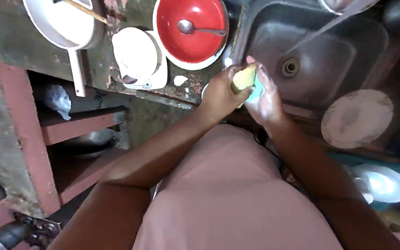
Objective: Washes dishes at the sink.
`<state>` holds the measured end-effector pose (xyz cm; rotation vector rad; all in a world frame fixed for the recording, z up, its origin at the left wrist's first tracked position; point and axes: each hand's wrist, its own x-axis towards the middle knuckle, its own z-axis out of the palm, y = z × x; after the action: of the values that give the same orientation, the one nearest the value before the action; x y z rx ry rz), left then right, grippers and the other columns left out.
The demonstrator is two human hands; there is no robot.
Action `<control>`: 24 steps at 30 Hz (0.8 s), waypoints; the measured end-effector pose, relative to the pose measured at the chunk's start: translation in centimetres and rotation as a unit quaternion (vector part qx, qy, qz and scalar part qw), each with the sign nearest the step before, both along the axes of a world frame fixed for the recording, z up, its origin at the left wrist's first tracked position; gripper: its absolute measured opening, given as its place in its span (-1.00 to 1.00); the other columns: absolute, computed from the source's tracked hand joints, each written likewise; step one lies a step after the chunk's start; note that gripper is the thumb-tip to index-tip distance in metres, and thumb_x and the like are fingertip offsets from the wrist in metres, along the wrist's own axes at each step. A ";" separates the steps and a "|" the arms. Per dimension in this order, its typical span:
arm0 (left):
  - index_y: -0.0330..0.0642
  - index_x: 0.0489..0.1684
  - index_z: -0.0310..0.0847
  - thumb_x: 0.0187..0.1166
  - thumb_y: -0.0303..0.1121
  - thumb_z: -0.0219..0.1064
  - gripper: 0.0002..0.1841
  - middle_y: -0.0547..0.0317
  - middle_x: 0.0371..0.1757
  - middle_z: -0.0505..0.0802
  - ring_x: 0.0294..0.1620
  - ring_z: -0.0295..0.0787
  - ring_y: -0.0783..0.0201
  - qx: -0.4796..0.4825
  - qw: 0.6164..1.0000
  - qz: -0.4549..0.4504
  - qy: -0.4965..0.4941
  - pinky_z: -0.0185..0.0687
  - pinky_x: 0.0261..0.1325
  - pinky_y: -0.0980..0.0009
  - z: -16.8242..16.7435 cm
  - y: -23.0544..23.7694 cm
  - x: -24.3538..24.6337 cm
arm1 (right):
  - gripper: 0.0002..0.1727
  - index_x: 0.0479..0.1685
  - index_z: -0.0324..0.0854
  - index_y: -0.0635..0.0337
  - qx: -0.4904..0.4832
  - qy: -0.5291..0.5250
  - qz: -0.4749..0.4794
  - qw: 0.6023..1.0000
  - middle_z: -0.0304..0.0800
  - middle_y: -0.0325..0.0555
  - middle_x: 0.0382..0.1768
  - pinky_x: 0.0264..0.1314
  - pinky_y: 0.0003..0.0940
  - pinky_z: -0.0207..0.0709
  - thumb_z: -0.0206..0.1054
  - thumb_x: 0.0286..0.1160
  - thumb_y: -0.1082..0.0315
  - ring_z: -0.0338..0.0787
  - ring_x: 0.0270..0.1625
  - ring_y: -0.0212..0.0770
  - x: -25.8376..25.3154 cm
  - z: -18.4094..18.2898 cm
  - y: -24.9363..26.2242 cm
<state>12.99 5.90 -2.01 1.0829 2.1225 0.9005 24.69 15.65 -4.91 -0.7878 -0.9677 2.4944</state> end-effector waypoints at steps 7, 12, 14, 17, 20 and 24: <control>-0.17 0.23 0.72 0.41 -0.17 0.48 -0.56 0.12 -0.11 0.93 -0.12 0.90 0.29 -0.059 0.996 0.034 -0.056 0.85 0.05 0.13 0.8 -1.4 -2.0 | -0.46 0.74 0.19 0.19 0.027 0.014 -0.006 0.999 0.59 0.07 0.48 0.62 -0.01 0.48 -0.25 0.91 0.19 0.59 0.54 -0.02 -2.7 -0.4 -1.2; -0.10 -0.01 0.77 0.47 -0.13 0.45 -0.71 0.16 -0.25 0.89 -0.22 0.86 0.26 -0.137 0.986 -0.038 -0.092 0.81 -0.05 0.05 1.7 -3.2 -4.2 | -0.55 0.64 0.28 0.19 0.015 -0.004 -0.027 1.000 0.73 0.08 0.25 0.43 0.11 0.63 -0.18 0.91 0.27 0.77 0.31 0.05 -3.9 -0.3 -1.7; -0.08 -0.07 0.79 0.51 -0.09 0.44 -0.72 0.14 -0.26 0.88 -0.22 0.85 0.21 -0.188 0.974 -0.081 -0.094 0.78 -0.05 -0.01 2.1 -4.0 -5.7 | -0.55 0.61 0.31 0.23 0.026 -0.008 -0.033 0.999 0.76 0.07 0.19 0.40 0.10 0.68 -0.21 0.92 0.31 0.82 0.24 0.04 -4.2 -0.1 -1.7; -0.07 -0.11 0.80 0.55 -0.02 0.41 -0.69 0.10 -0.25 0.87 -0.18 0.85 0.11 -0.246 0.959 -0.126 -0.068 0.74 -0.02 -0.10 1.7 -5.0 -8.1 | -0.54 0.63 0.29 0.30 0.050 0.007 -0.051 0.997 0.75 0.12 0.25 0.44 0.08 0.67 -0.21 0.92 0.32 0.81 0.29 0.07 -4.6 0.2 -1.5; -0.13 -0.08 0.77 0.54 -0.02 0.44 -0.66 0.01 -0.20 0.86 -0.11 0.83 0.02 -0.283 0.946 -0.149 -0.062 0.69 0.03 -0.17 2.6 -5.3 -9.8 | -0.53 0.65 0.25 0.35 0.103 0.004 -0.063 0.993 0.72 0.19 0.33 0.54 0.12 0.60 -0.22 0.92 0.34 0.75 0.40 0.15 -5.2 0.4 -1.6; -0.14 -0.13 0.77 0.51 0.05 0.44 -0.60 -0.01 -0.21 0.85 -0.13 0.82 -0.02 -0.288 0.930 -0.223 -0.036 0.70 -0.02 -0.21 3.2 -5.1 -11.0 | -0.53 0.63 0.25 0.41 0.156 -0.008 -0.052 0.986 0.73 0.26 0.33 0.55 0.14 0.59 -0.24 0.90 0.37 0.75 0.40 0.20 -6.6 1.2 -2.8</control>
<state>1.99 0.81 1.23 1.1139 1.7875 0.0825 18.05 12.84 -3.71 -0.7369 -1.2501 2.1767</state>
